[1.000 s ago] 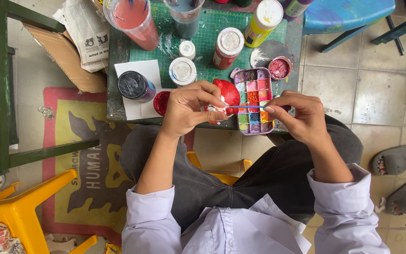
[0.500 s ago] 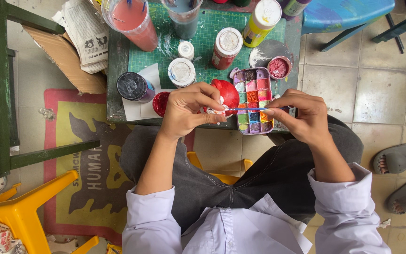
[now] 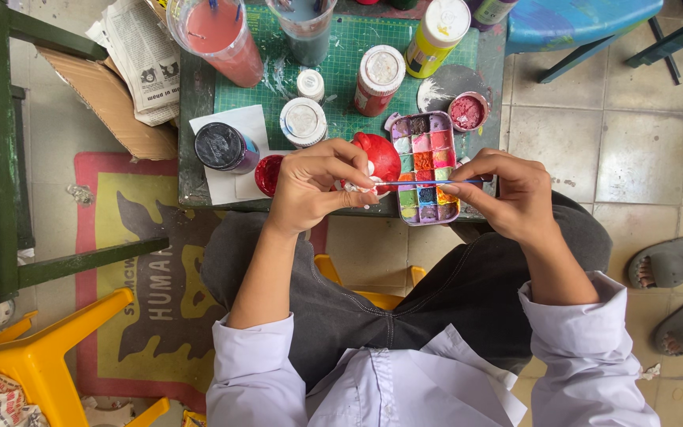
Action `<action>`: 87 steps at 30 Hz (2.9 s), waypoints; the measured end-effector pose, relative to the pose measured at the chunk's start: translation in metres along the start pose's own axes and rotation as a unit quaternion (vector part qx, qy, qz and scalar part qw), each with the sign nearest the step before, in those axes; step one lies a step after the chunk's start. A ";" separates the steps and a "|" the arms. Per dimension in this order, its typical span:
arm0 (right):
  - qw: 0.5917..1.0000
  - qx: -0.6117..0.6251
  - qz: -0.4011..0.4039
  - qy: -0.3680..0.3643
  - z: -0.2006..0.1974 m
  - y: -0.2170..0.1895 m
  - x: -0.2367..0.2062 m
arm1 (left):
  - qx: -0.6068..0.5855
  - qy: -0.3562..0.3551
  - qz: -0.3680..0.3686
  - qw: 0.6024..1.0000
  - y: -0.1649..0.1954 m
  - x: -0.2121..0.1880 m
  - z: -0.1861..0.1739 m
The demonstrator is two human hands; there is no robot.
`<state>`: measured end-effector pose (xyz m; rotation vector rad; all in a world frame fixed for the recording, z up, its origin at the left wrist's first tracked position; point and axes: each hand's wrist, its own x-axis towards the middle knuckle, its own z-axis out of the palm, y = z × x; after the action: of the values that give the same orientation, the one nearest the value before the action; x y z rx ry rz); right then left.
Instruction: The person sits on a low stool and paints a red and white clay figurine, holding it on their lap. They dip a brush into a watercolor palette and paint jars, rinse the brush in cups of water, wipe the figurine with a tissue, and open and close paint jars while applying paint.
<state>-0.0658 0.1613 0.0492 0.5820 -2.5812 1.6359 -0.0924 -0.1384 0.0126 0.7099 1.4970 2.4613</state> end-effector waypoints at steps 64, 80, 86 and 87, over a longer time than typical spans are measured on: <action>0.982 0.161 0.063 0.072 -0.021 0.018 -0.027 | -0.020 0.013 -0.038 0.999 -0.006 -0.003 0.012; 0.998 0.033 0.049 0.022 -0.012 0.002 -0.017 | 0.297 0.005 0.003 0.955 0.007 0.005 0.022; 0.999 -0.017 0.030 0.031 -0.012 0.001 -0.016 | 0.116 0.032 -0.063 0.991 0.000 0.000 0.021; 0.999 -0.020 0.031 0.033 -0.012 0.001 -0.016 | 0.146 0.030 -0.041 0.988 -0.001 0.000 0.020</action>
<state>-0.0536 0.1771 0.0501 0.4423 -2.6038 1.5877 -0.0827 -0.1221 0.0196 0.6090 1.8956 2.2459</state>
